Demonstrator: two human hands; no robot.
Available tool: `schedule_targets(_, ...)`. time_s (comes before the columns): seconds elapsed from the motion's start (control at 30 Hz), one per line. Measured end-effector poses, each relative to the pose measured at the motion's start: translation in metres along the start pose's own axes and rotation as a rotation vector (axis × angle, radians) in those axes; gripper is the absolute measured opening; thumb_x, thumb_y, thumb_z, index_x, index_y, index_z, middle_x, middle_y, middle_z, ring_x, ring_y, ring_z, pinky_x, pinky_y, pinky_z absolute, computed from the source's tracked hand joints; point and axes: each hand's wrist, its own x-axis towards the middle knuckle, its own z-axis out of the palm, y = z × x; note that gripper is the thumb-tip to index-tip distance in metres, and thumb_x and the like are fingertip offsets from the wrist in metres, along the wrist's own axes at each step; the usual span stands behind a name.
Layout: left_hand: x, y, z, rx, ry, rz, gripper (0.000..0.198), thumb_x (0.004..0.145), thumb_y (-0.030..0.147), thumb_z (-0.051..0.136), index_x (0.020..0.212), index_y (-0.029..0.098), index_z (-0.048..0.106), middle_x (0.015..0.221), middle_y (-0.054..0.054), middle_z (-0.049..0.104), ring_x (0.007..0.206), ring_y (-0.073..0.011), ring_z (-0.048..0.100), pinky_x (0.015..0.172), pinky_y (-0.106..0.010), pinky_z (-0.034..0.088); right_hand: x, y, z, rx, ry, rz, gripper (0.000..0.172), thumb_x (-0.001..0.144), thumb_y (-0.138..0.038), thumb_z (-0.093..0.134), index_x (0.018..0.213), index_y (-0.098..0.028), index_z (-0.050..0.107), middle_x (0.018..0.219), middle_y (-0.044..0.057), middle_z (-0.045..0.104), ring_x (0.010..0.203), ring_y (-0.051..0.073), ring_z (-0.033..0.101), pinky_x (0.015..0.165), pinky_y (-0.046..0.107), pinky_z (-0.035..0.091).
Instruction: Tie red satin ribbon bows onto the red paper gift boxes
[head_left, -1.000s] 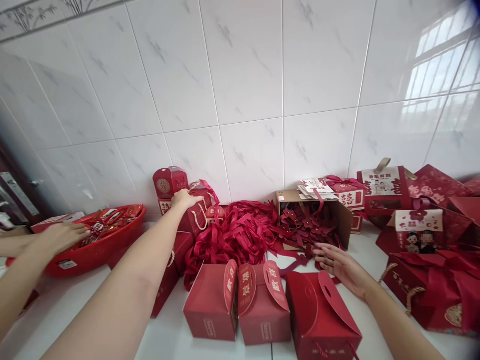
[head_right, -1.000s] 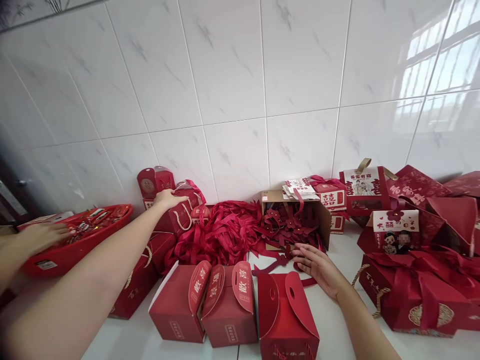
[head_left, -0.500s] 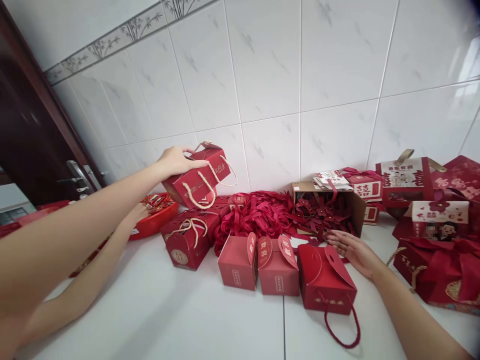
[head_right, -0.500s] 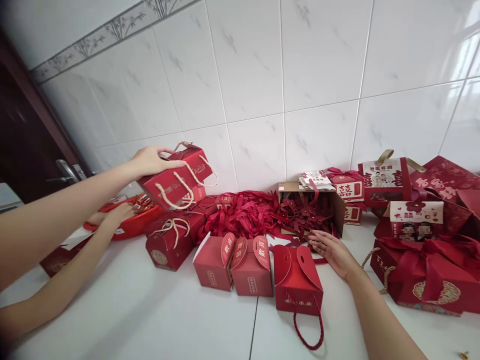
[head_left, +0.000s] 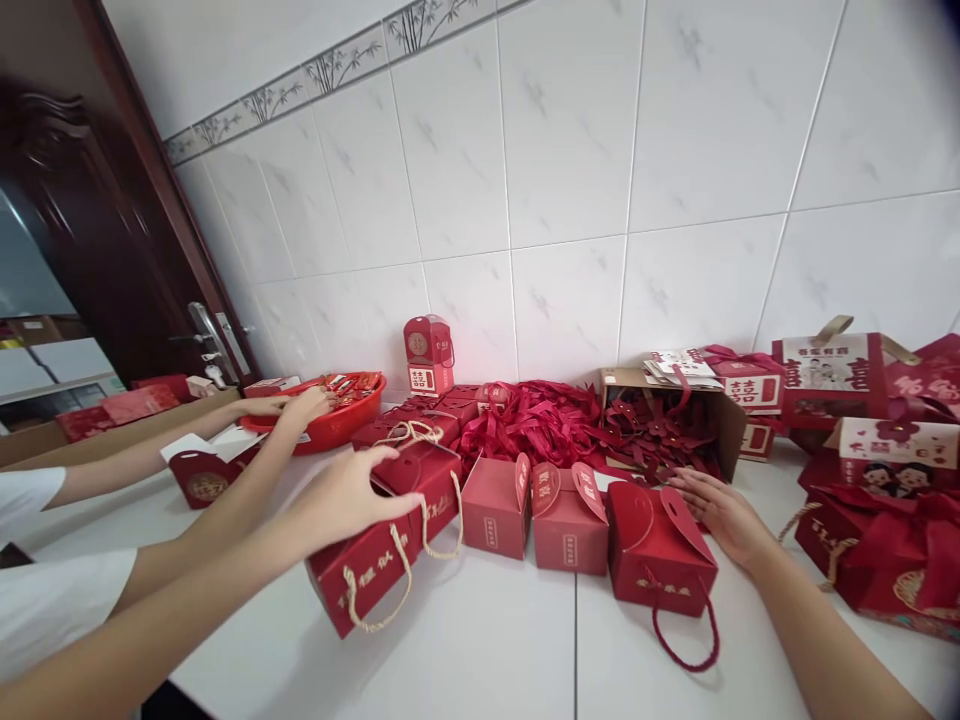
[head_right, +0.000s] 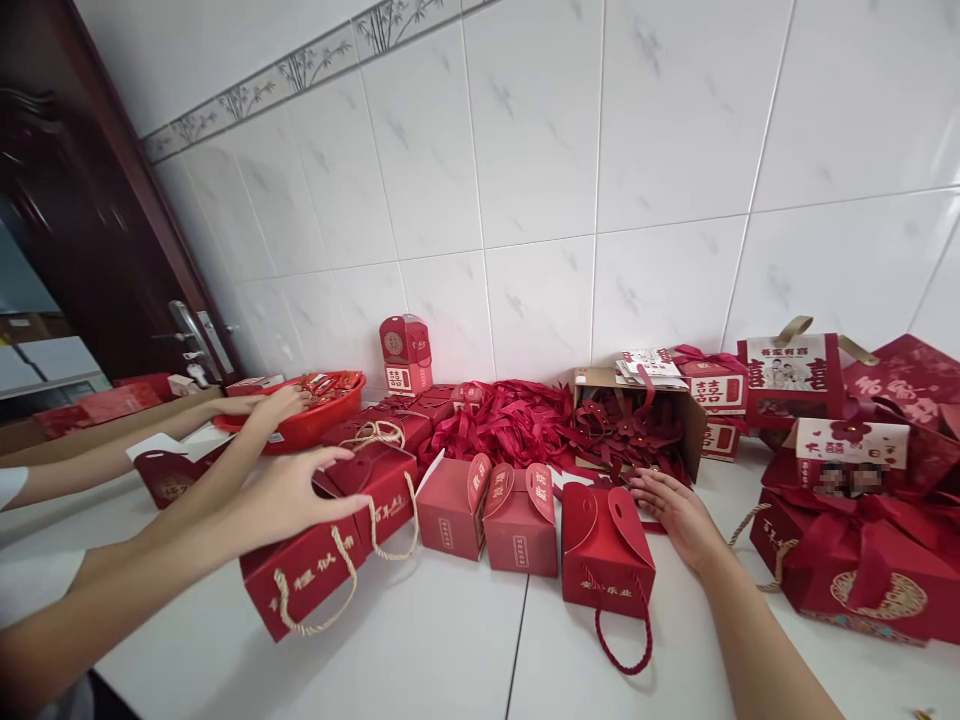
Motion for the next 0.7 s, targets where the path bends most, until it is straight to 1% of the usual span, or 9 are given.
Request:
schedule_targets(0.07, -0.006, 0.005, 0.013, 0.058, -0.071, 0.045, 0.082, 0.049, 0.072, 0.065, 0.117, 0.026, 0.061, 0.106, -0.007, 0.071, 0.095, -0.0339, 0.066, 0.075, -0.037, 0.052, 0.000, 0.000, -0.001, 0.007, -0.007, 0.001, 0.021, 0.068, -0.018, 0.073, 0.088, -0.019, 0.069, 0.084, 0.005, 0.074, 0.076, 0.017, 0.070, 0.063, 0.020, 0.057)
schedule_targets(0.13, -0.006, 0.009, 0.023, 0.108, -0.097, 0.047, 0.085, 0.052, 0.073, 0.061, 0.121, 0.023, 0.058, 0.110, -0.010, 0.069, 0.099, -0.0353, 0.064, 0.077, -0.039, 0.051, 0.001, -0.001, -0.001, 0.024, -0.012, 0.013, 0.020, 0.068, -0.016, 0.072, 0.088, -0.019, 0.069, 0.084, 0.005, 0.074, 0.075, 0.016, 0.070, 0.063, 0.019, 0.057)
schedule_targets(0.23, -0.001, 0.014, 0.033, 0.127, -0.091, 0.060, 0.085, 0.055, 0.074, 0.059, 0.122, 0.022, 0.057, 0.118, -0.012, 0.065, 0.106, -0.0358, 0.061, 0.081, -0.040, 0.049, 0.001, -0.002, -0.001, 0.035, -0.016, 0.032, 0.019, 0.068, -0.016, 0.071, 0.087, -0.019, 0.069, 0.083, 0.004, 0.074, 0.075, 0.016, 0.070, 0.063, 0.019, 0.057)
schedule_targets(0.37, 0.009, 0.016, 0.048, 0.115, -0.091, 0.086, 0.082, 0.057, 0.075, 0.056, 0.121, 0.024, 0.057, 0.122, -0.011, 0.063, 0.108, -0.0346, 0.059, 0.082, -0.040, 0.048, 0.001, -0.002, 0.000, 0.027, -0.012, 0.032, 0.019, 0.069, -0.016, 0.071, 0.088, -0.020, 0.069, 0.084, 0.004, 0.074, 0.074, 0.016, 0.070, 0.061, 0.020, 0.057)
schedule_targets(0.53, 0.015, 0.017, 0.069, 0.147, -0.077, 0.064, 0.080, 0.059, 0.077, 0.052, 0.123, 0.029, 0.055, 0.128, -0.011, 0.059, 0.108, -0.0369, 0.059, 0.081, -0.042, 0.046, 0.001, -0.002, 0.000, 0.032, 0.009, 0.047, 0.017, 0.071, -0.016, 0.070, 0.088, -0.019, 0.069, 0.084, 0.005, 0.073, 0.073, 0.015, 0.069, 0.061, 0.018, 0.057)
schedule_targets(0.63, 0.017, 0.015, 0.070, 0.163, -0.107, 0.099, 0.082, 0.059, 0.080, 0.049, 0.124, 0.029, 0.055, 0.124, -0.011, 0.061, 0.105, -0.0371, 0.060, 0.080, -0.043, 0.046, 0.002, -0.001, -0.001, 0.025, 0.018, 0.048, 0.016, 0.071, -0.016, 0.069, 0.087, -0.019, 0.069, 0.085, 0.005, 0.073, 0.074, 0.015, 0.069, 0.062, 0.017, 0.057)
schedule_targets(0.7, 0.020, 0.013, 0.062, 0.158, -0.118, 0.127, 0.081, 0.054, 0.080, 0.055, 0.118, 0.031, 0.059, 0.121, -0.011, 0.063, 0.105, -0.0371, 0.060, 0.080, -0.042, 0.046, 0.003, -0.001, -0.002, 0.008, 0.026, 0.040, 0.015, 0.071, -0.017, 0.068, 0.086, -0.020, 0.069, 0.086, 0.005, 0.073, 0.077, 0.016, 0.070, 0.064, 0.019, 0.058)
